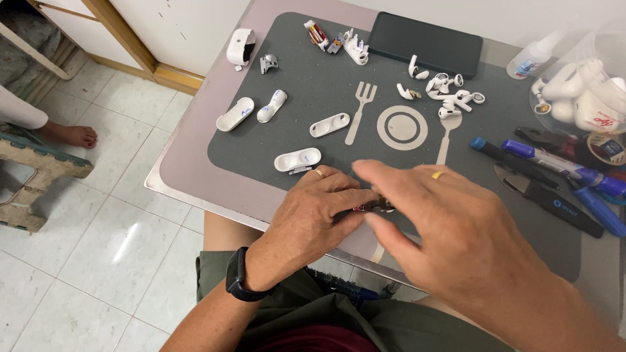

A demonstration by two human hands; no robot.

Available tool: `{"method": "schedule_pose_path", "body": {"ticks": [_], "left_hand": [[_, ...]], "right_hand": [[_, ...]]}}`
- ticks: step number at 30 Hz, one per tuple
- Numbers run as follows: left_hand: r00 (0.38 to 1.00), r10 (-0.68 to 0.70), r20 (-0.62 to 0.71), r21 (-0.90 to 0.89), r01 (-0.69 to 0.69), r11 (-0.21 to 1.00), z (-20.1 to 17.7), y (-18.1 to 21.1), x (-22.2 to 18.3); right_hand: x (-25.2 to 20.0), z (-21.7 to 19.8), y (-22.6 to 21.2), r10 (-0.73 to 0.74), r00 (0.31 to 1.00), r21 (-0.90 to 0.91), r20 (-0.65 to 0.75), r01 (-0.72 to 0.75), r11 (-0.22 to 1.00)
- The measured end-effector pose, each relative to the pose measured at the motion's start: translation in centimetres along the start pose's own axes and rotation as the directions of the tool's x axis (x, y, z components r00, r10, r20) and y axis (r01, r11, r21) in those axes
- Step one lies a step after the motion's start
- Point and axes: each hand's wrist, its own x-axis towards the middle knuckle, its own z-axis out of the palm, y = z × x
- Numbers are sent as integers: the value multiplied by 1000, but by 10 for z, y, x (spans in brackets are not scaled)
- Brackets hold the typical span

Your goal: Assembling small electronic components and plastic housings to create earbuds on a repair bench.

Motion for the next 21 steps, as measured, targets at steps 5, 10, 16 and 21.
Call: {"method": "schedule_pose_path", "body": {"ticks": [5, 10, 16, 21], "left_hand": [[999, 48, -25, -21, -48, 999, 2, 3, 2], [996, 71, -58, 0, -71, 997, 4, 1, 2], [999, -38, 3, -104, 38, 994, 3, -1, 0], [999, -23, 26, -81, 25, 996, 6, -5, -2]], "right_hand": [[10, -1, 1, -68, 996, 33, 54, 66, 997], [18, 0, 7, -214, 976, -150, 48, 219, 964], [23, -2, 5, -169, 956, 23, 240, 168, 985], [25, -8, 5, -256, 954, -166, 156, 281, 945]]}}
